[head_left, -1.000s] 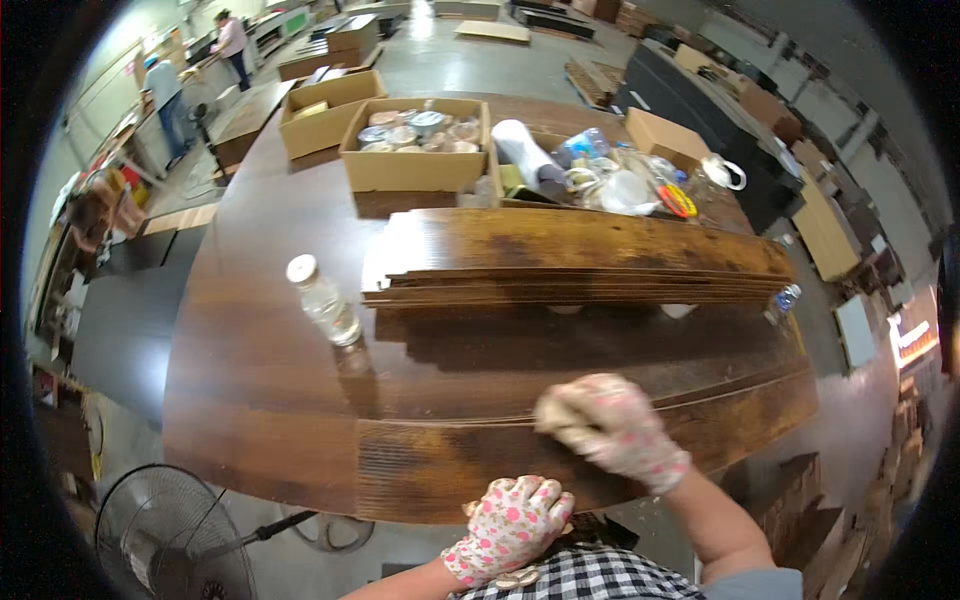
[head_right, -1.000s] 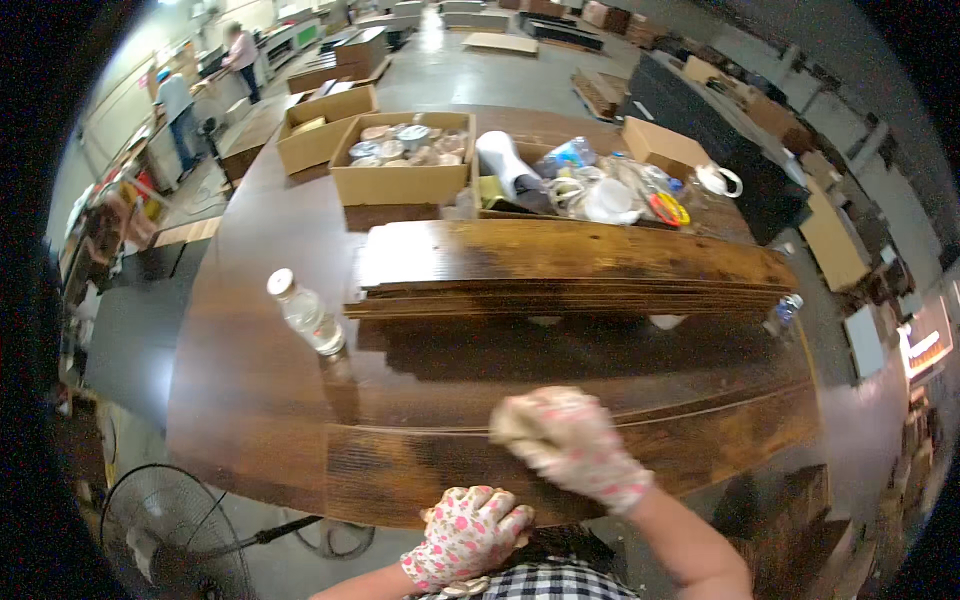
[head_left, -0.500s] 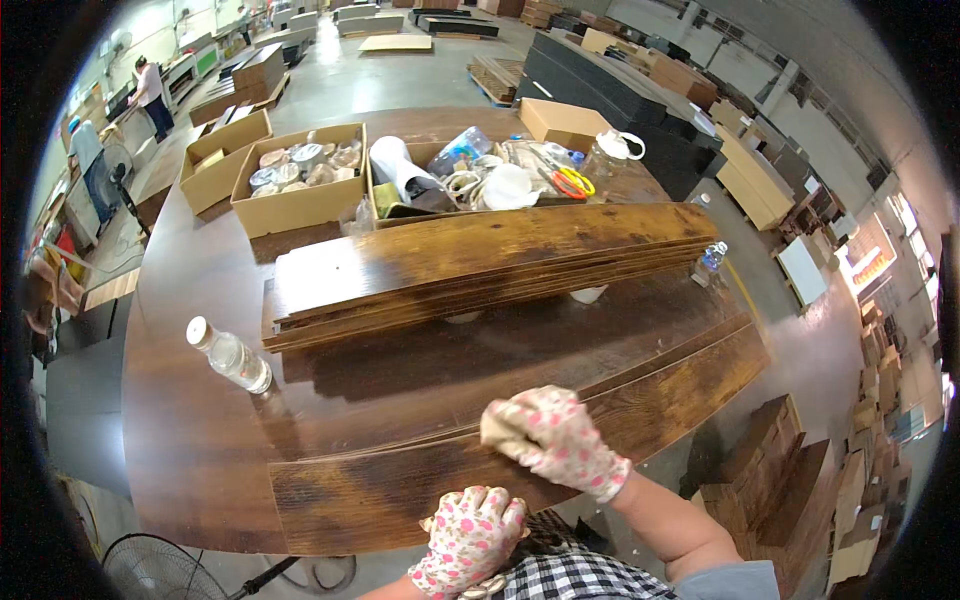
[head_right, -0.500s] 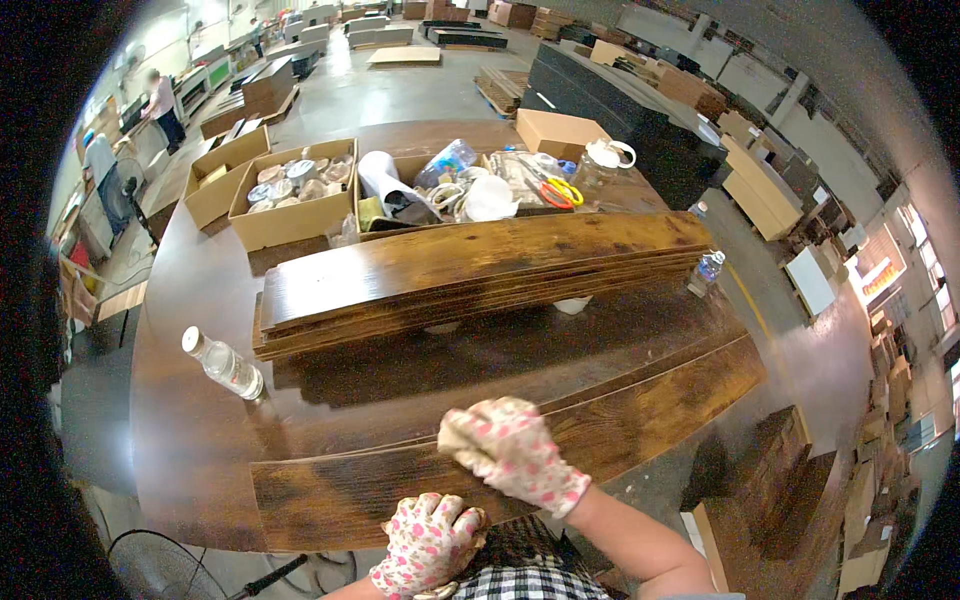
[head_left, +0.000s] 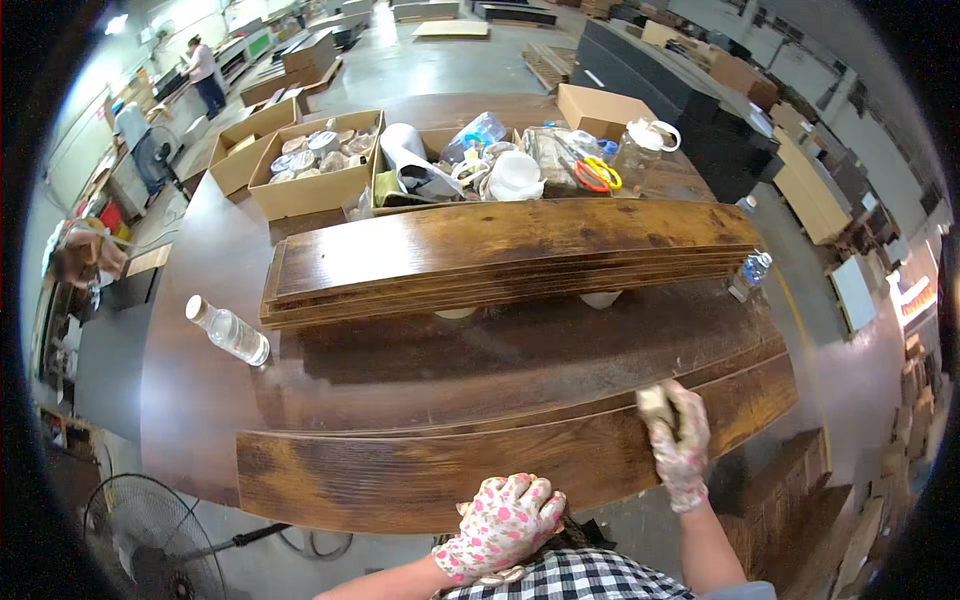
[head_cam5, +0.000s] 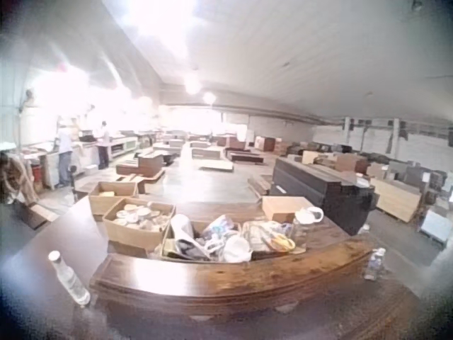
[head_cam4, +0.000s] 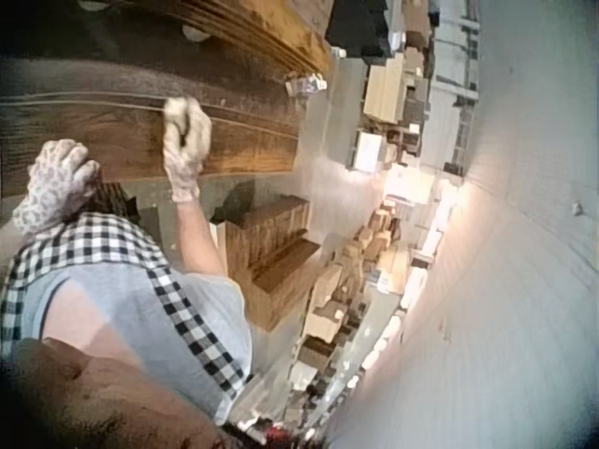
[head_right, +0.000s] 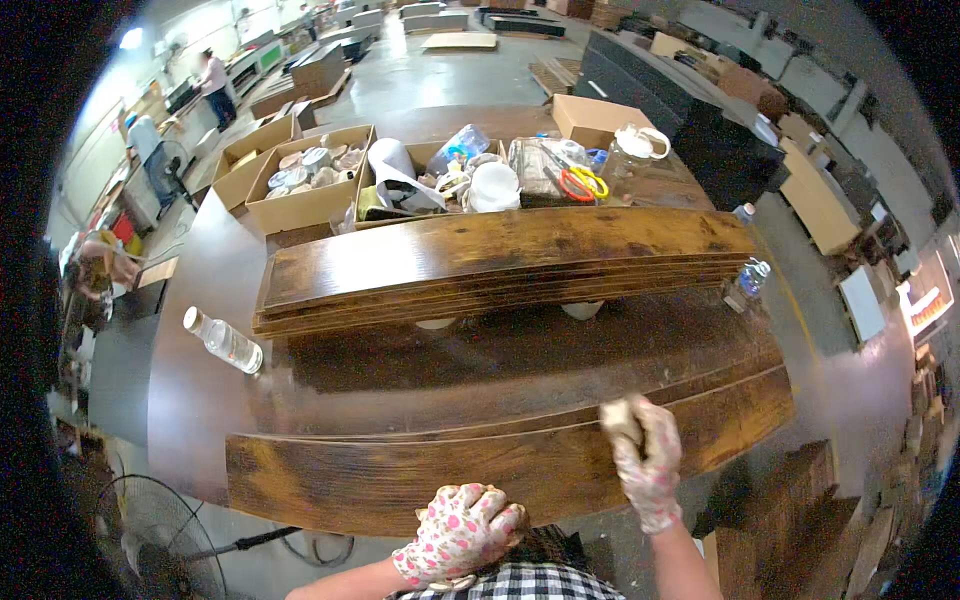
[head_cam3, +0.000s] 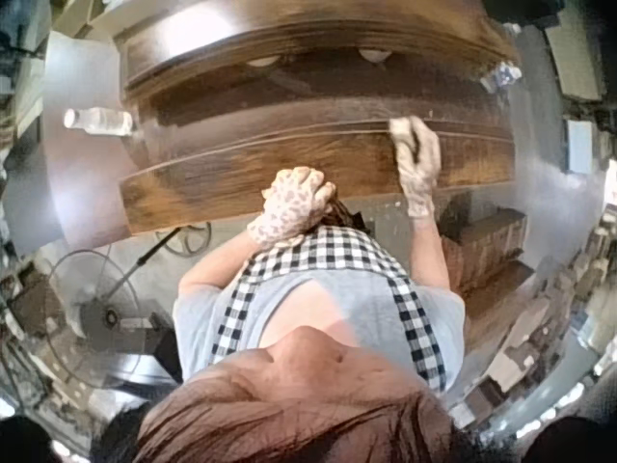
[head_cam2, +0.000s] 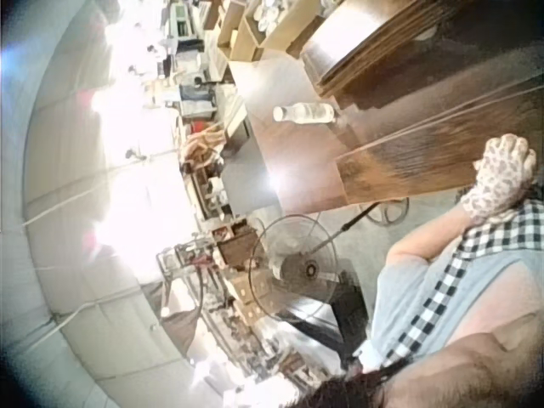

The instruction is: The person polishes and finishes wooden boards using a block and a cloth, rubbing the surfaces and edges of each board on the table.

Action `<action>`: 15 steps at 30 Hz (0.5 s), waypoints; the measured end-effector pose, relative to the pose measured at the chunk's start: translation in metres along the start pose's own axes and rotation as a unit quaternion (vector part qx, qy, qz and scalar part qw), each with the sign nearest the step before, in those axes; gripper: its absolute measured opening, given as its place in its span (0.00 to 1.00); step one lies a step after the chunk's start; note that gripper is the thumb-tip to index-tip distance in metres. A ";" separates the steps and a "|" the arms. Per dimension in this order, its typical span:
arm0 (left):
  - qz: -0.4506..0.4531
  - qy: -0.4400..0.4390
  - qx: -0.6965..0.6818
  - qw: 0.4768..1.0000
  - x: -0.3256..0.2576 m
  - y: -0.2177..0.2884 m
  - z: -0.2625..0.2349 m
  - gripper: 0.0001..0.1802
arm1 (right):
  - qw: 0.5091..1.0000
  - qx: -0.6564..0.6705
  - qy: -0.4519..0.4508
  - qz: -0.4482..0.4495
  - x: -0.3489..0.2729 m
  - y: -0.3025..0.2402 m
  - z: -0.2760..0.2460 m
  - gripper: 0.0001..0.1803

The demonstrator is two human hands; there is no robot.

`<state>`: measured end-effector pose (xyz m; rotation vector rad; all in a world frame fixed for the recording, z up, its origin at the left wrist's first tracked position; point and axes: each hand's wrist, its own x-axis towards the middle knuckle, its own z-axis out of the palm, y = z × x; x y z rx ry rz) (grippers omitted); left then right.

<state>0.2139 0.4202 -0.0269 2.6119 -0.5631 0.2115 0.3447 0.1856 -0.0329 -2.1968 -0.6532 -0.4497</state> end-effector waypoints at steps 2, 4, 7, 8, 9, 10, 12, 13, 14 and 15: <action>-0.029 0.013 -0.015 0.999 0.014 0.011 0.002 0.15 | 0.999 -0.024 0.026 0.020 -0.017 0.032 -0.033 0.23; -0.035 0.035 0.016 0.999 0.020 0.016 0.002 0.14 | 0.994 0.036 0.059 0.083 -0.031 0.053 -0.039 0.26; -0.055 -0.020 0.019 0.998 0.031 0.016 -0.006 0.15 | 0.999 0.022 -0.013 0.025 -0.016 0.063 -0.037 0.29; -0.068 -0.022 0.030 0.997 0.030 0.016 -0.001 0.21 | 0.999 0.007 -0.016 -0.036 -0.008 0.068 -0.035 0.29; -0.074 -0.023 0.033 0.996 0.030 0.016 0.002 0.21 | 0.998 0.042 -0.042 0.032 -0.003 0.069 -0.036 0.29; -0.079 -0.023 0.036 0.996 0.030 0.017 0.002 0.21 | 0.997 0.048 -0.044 0.032 -0.004 0.070 -0.036 0.29; -0.081 -0.036 0.042 0.995 0.031 0.019 0.002 0.22 | 0.993 0.101 -0.028 0.046 -0.004 0.070 -0.036 0.29; -0.079 -0.048 0.044 0.995 0.032 0.019 0.002 0.22 | 0.995 0.091 -0.027 0.031 -0.001 0.071 -0.037 0.27; -0.082 -0.048 0.046 0.994 0.032 0.019 0.002 0.22 | 0.995 0.093 -0.028 0.030 -0.001 0.071 -0.038 0.27; -0.071 -0.049 0.050 0.995 0.032 0.018 0.002 0.23 | 0.993 0.108 -0.033 0.043 0.000 0.071 -0.039 0.27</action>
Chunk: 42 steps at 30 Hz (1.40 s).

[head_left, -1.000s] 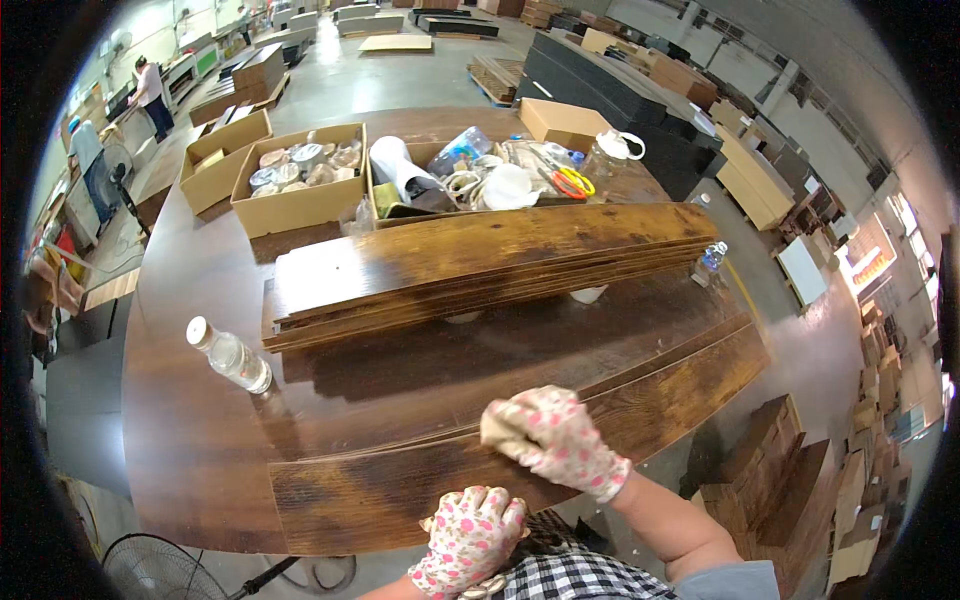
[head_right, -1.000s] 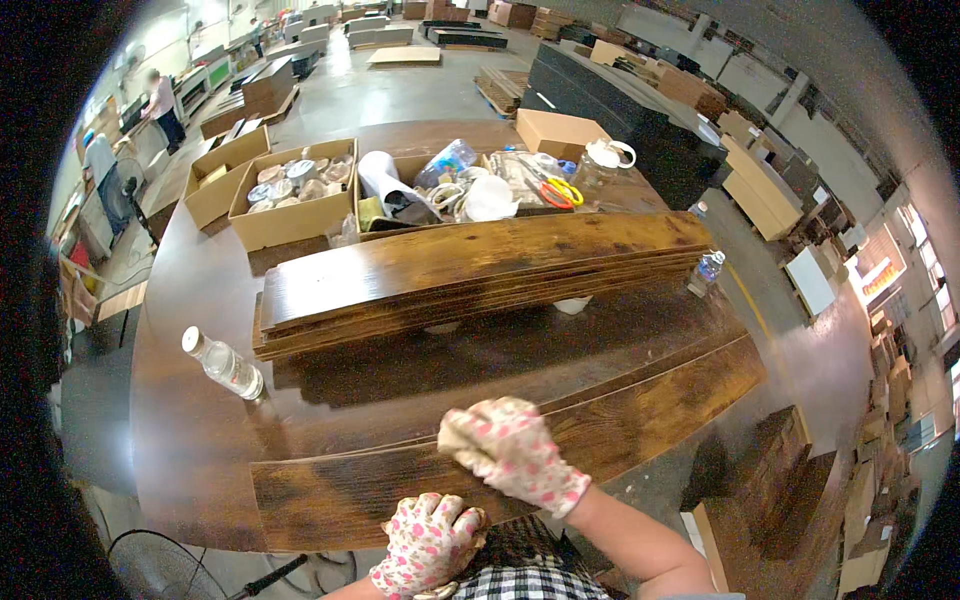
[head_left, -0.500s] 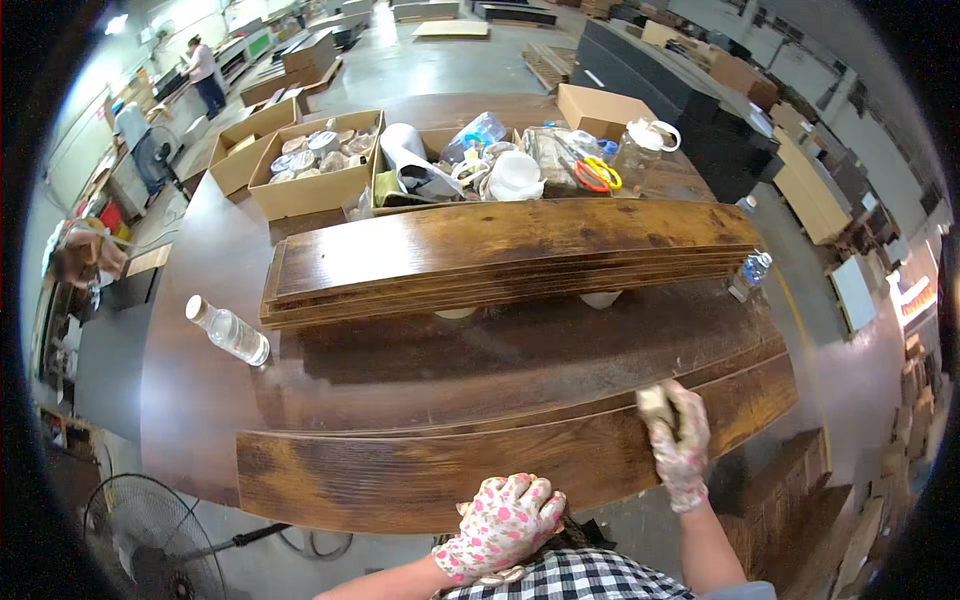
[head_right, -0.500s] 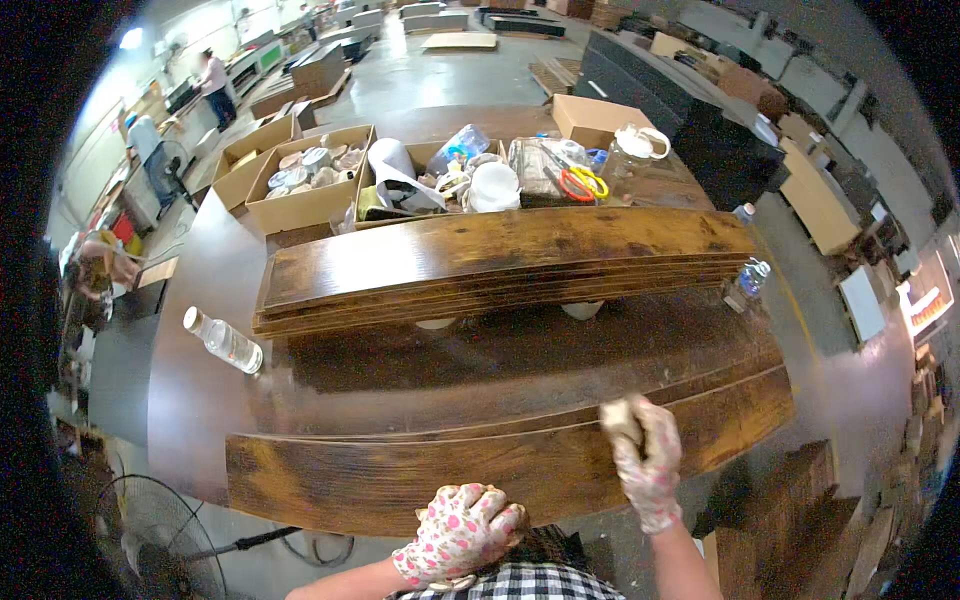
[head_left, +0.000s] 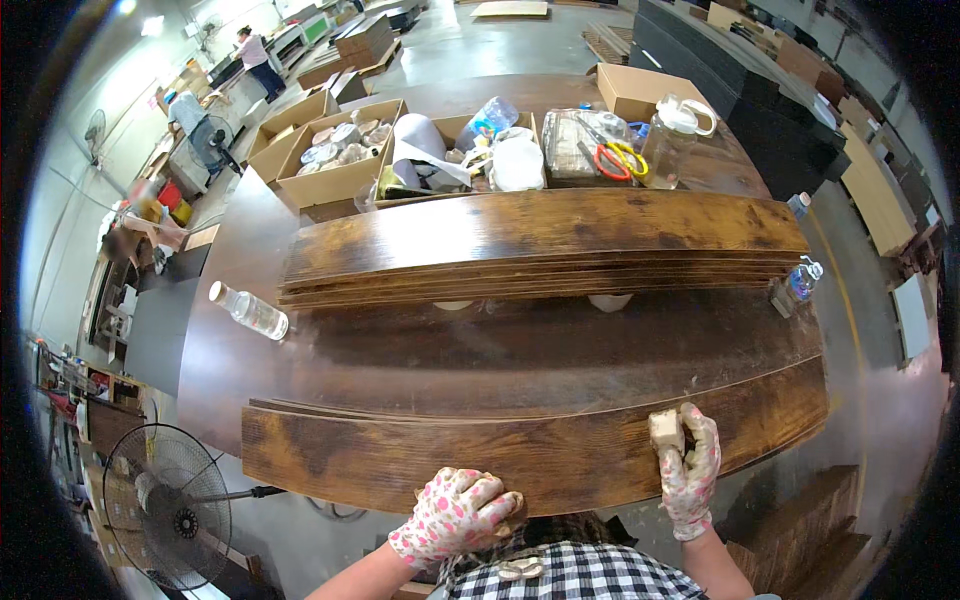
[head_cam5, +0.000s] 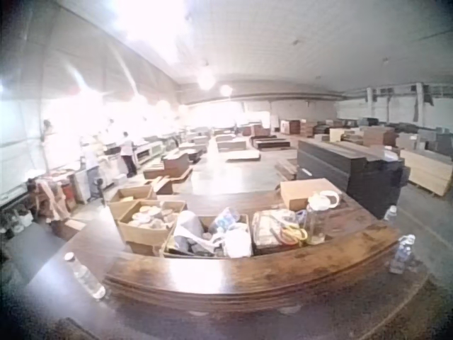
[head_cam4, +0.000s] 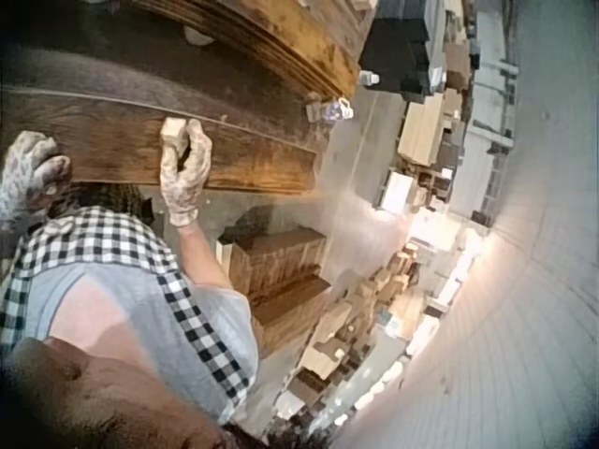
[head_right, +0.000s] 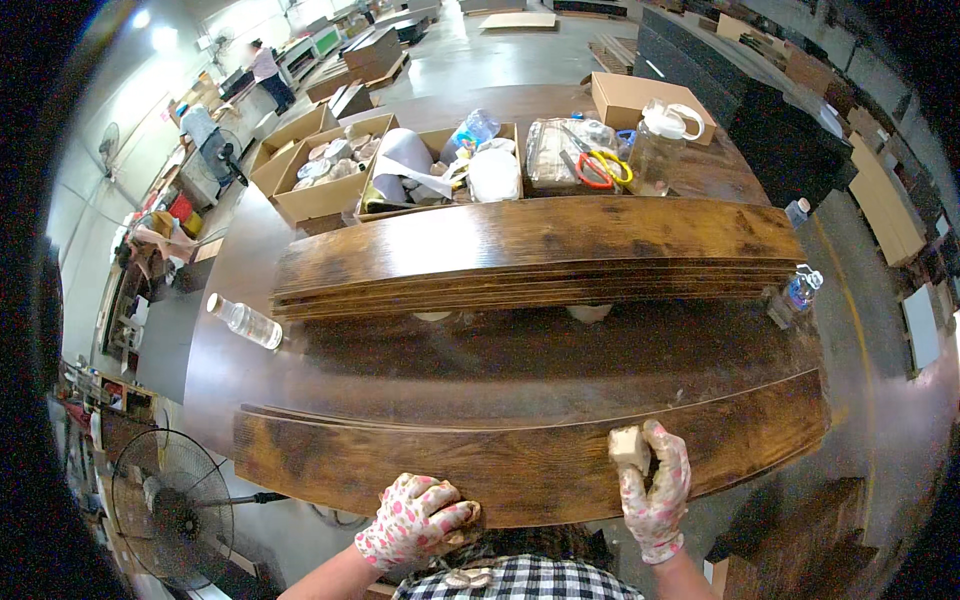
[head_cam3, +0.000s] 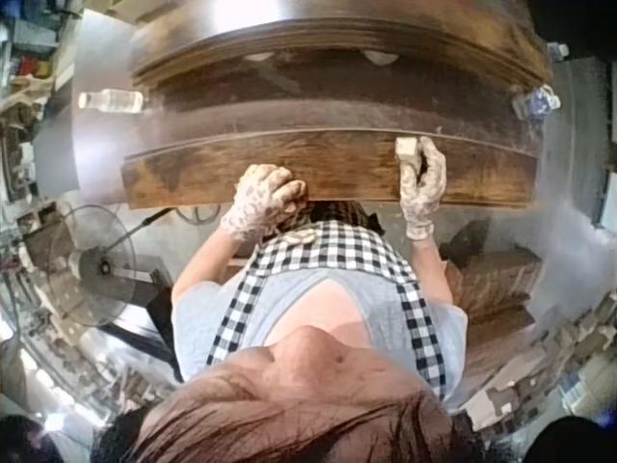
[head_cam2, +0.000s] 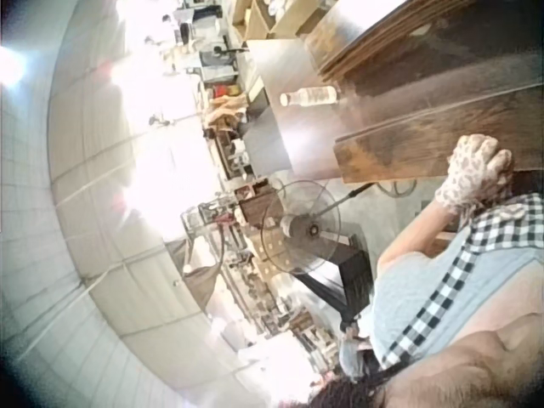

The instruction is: The person polishes and finishes wooden boards using a block and a cloth, rubbing the surfaces and edges of each board on the table.

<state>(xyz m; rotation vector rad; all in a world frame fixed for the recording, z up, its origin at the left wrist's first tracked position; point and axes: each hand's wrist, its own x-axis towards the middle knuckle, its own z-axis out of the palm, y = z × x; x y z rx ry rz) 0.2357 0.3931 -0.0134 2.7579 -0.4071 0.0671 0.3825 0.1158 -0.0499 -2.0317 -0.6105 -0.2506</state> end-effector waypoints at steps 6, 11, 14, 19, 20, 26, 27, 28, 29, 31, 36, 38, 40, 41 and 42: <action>0.021 0.001 0.007 1.000 0.001 -0.005 0.005 0.24 | 0.991 0.127 -0.025 0.044 0.027 -0.019 0.027 0.19; 0.091 0.041 -0.011 0.995 -0.008 -0.013 0.018 0.22 | 0.958 0.024 -0.213 -0.192 0.074 -0.087 0.117 0.21; 0.088 0.025 -0.072 0.993 -0.009 -0.009 0.017 0.16 | 0.920 0.052 -0.300 -0.247 0.089 -0.138 0.175 0.22; 0.088 -0.023 -0.090 0.992 -0.003 -0.010 0.009 0.17 | 0.889 0.121 -0.336 -0.287 0.091 -0.164 0.240 0.10; 0.088 -0.020 -0.105 0.990 -0.003 -0.011 0.007 0.16 | 0.888 0.088 -0.350 -0.284 0.093 -0.162 0.236 0.11; 0.104 0.027 -0.148 0.983 -0.005 -0.020 0.013 0.14 | 0.922 -0.109 -0.328 -0.174 0.102 -0.100 0.113 0.16; 0.104 0.026 -0.148 0.983 -0.002 -0.018 0.015 0.14 | 0.932 -0.141 -0.295 -0.155 0.100 -0.088 0.090 0.16; 0.100 0.029 -0.157 0.982 0.000 -0.017 0.014 0.14 | 0.940 -0.147 -0.265 -0.157 0.098 -0.079 0.081 0.16; 0.102 0.035 -0.137 0.985 0.000 -0.016 0.014 0.15 | 0.948 -0.152 -0.233 -0.153 0.094 -0.083 0.078 0.16; 0.112 0.105 -0.144 0.978 -0.001 -0.018 0.012 0.10 | 0.932 -0.059 -0.294 -0.204 0.095 -0.110 0.113 0.15; 0.109 0.045 -0.129 0.985 -0.001 -0.021 0.017 0.15 | 0.929 -0.083 -0.274 -0.235 0.082 -0.113 0.130 0.14; 0.103 0.061 -0.127 0.985 -0.003 -0.022 0.013 0.14 | 0.940 -0.151 -0.249 -0.179 0.091 -0.090 0.087 0.08; 0.102 0.072 -0.132 0.983 -0.003 -0.019 0.014 0.14 | 0.949 -0.212 -0.180 -0.149 0.091 -0.055 0.036 0.06; 0.102 0.064 -0.119 0.986 -0.001 -0.019 0.016 0.15 | 0.941 -0.291 -0.142 -0.095 0.091 -0.056 0.019 0.05; 0.101 0.057 -0.106 0.988 0.002 -0.018 0.018 0.16 | 0.952 -0.264 -0.122 -0.100 0.089 -0.056 0.018 0.05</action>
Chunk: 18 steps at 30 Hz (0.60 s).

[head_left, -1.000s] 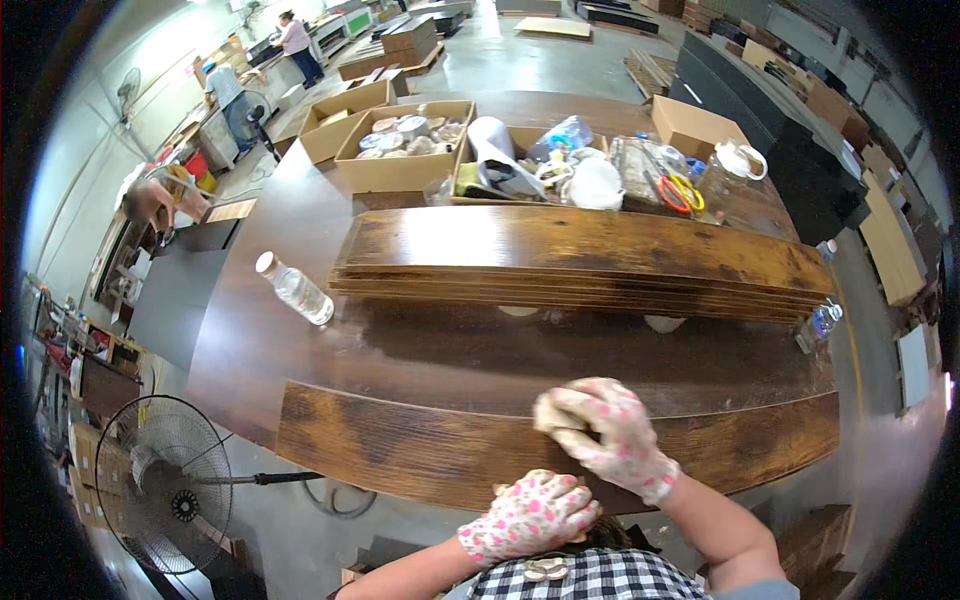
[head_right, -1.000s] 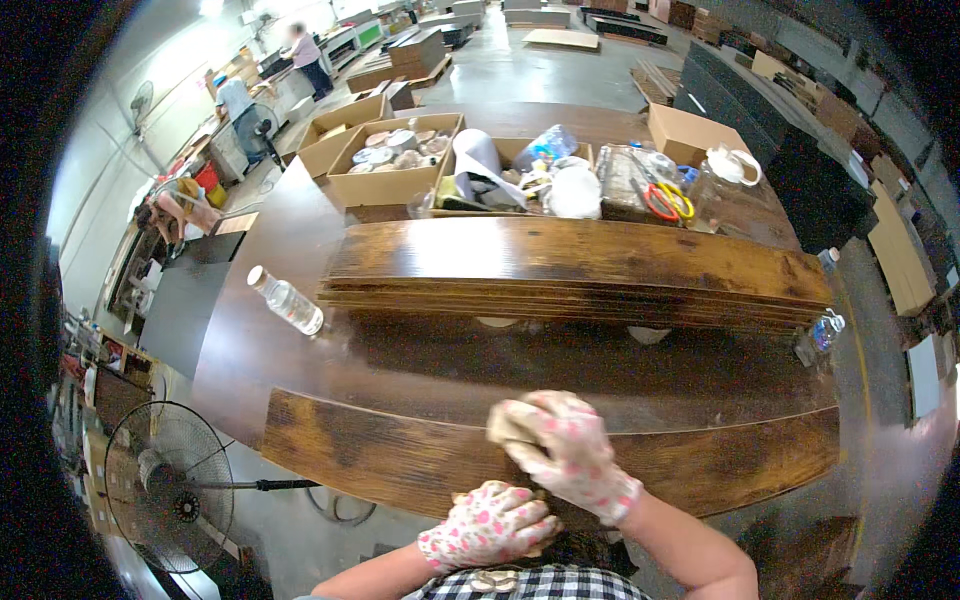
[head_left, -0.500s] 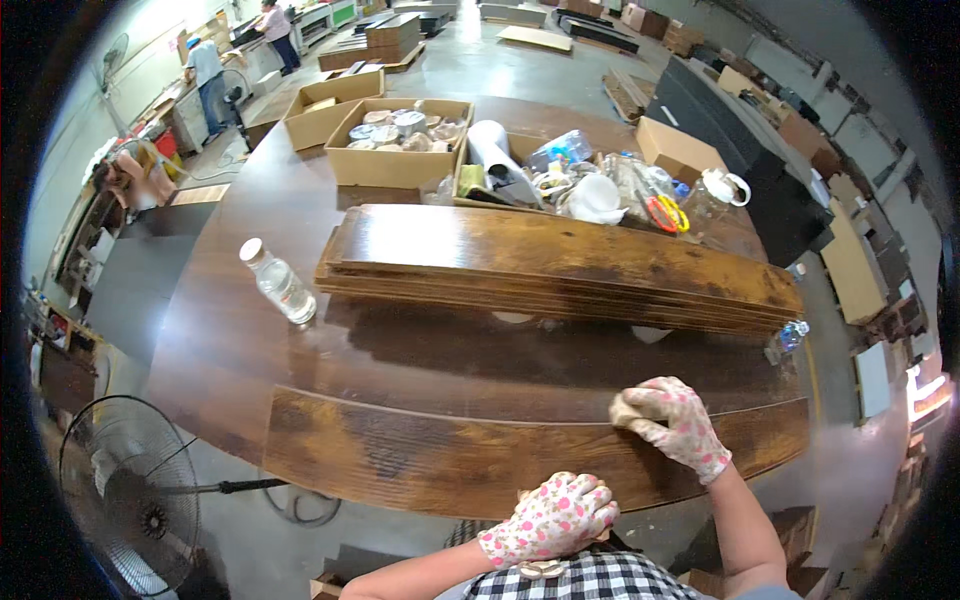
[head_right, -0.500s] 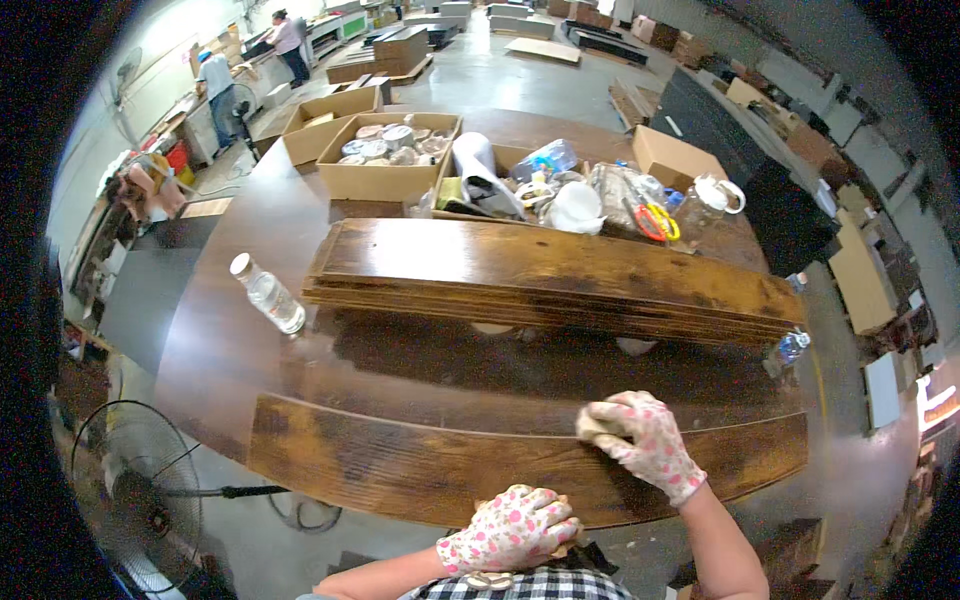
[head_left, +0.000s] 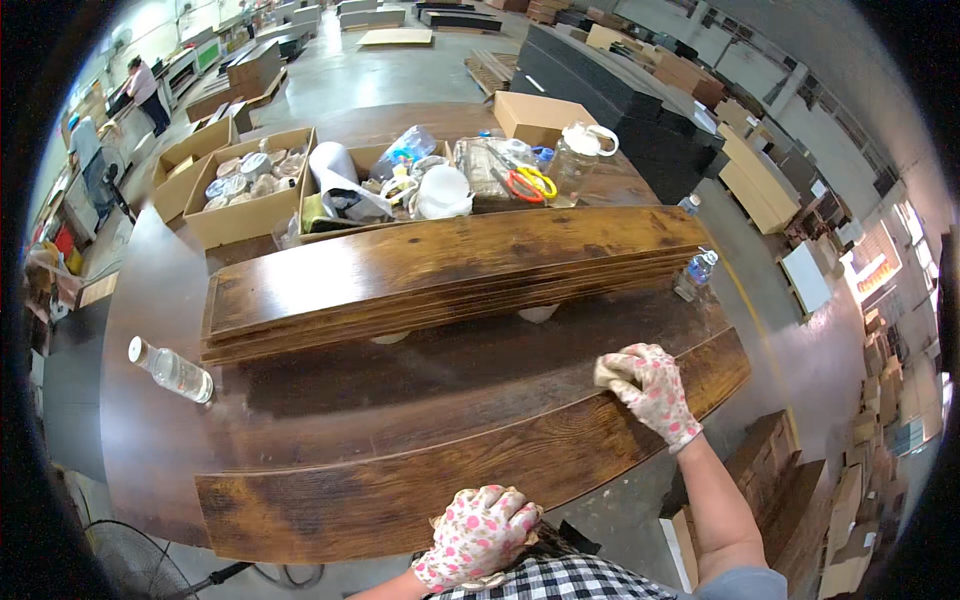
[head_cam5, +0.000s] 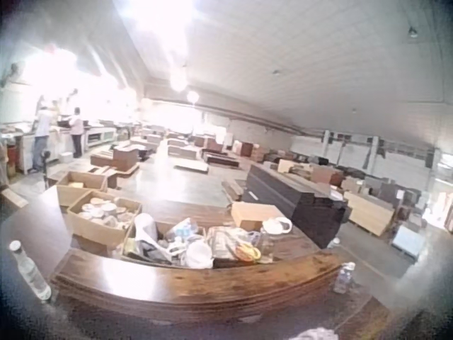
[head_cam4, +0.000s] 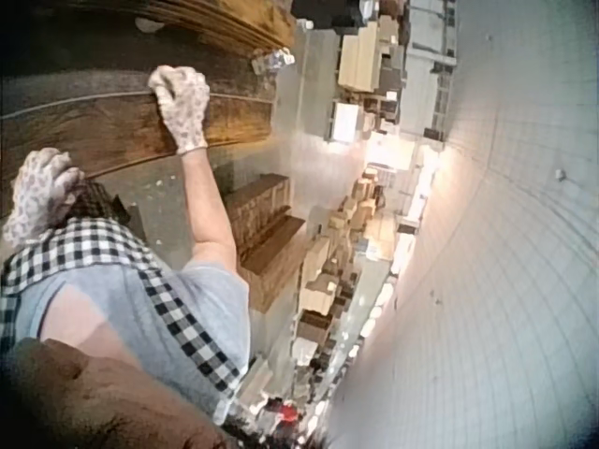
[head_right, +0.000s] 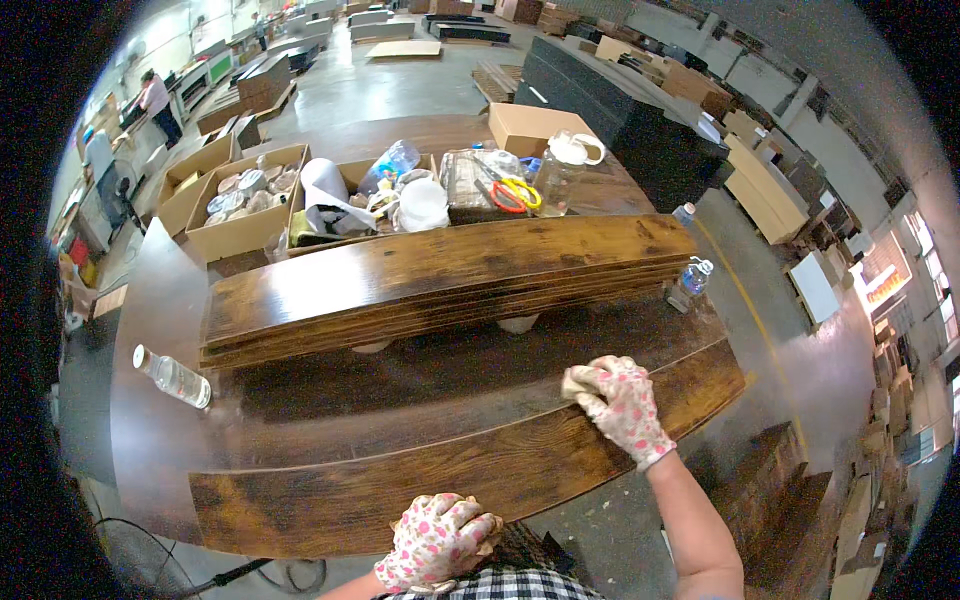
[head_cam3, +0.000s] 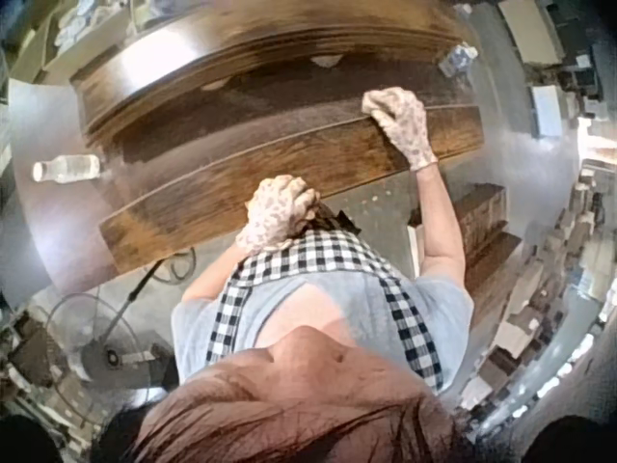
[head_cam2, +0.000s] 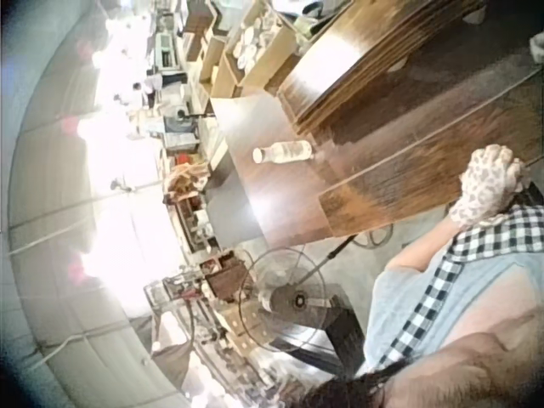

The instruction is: The person polishes and finishes wooden boards using a block and a cloth, rubbing the surfaces and edges of each board on the table.

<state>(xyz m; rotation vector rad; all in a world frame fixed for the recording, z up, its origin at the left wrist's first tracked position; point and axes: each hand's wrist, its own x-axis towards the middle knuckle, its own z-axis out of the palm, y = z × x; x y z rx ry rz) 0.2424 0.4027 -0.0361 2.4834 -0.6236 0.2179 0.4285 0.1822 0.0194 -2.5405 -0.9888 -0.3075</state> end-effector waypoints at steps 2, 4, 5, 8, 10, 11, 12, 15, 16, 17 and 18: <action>0.001 -0.020 -0.002 1.000 0.001 -0.003 -0.001 0.15 | 0.993 0.083 0.004 -0.078 0.014 -0.022 0.012 0.04; -0.006 -0.033 0.007 0.999 0.005 0.002 -0.008 0.14 | 0.979 0.162 -0.038 -0.116 0.020 -0.062 0.033 0.04; -0.018 -0.007 0.009 1.000 0.004 0.003 -0.007 0.13 | 0.981 0.118 -0.008 -0.152 0.018 -0.075 0.043 0.04; 0.000 -0.016 0.011 1.000 0.000 -0.001 -0.011 0.17 | 0.991 0.049 -0.023 -0.123 0.010 -0.041 0.024 0.04; -0.033 -0.027 0.015 0.999 0.000 0.002 -0.009 0.18 | 0.998 0.051 -0.013 -0.032 -0.013 0.028 0.005 0.03; -0.029 -0.026 0.014 0.999 0.004 0.006 -0.009 0.18 | 0.996 0.077 0.003 0.034 -0.026 0.057 -0.007 0.03; -0.044 -0.051 0.027 0.997 0.008 0.009 -0.008 0.17 | 0.999 0.009 0.007 0.047 -0.030 0.068 -0.017 0.03; -0.059 -0.090 0.050 0.993 0.027 0.020 -0.003 0.16 | 0.997 0.043 0.054 -0.045 -0.008 0.044 -0.008 0.04; -0.040 -0.092 0.053 0.994 0.038 0.024 0.004 0.16 | 0.989 0.097 0.044 -0.102 -0.004 0.031 0.004 0.05; -0.020 -0.093 0.056 0.994 0.050 0.030 0.013 0.16 | 0.982 0.125 -0.001 -0.144 -0.005 0.023 0.012 0.06; -0.018 -0.095 0.059 0.994 0.061 0.036 0.022 0.15 | 0.985 0.107 0.003 -0.139 -0.008 0.019 0.011 0.06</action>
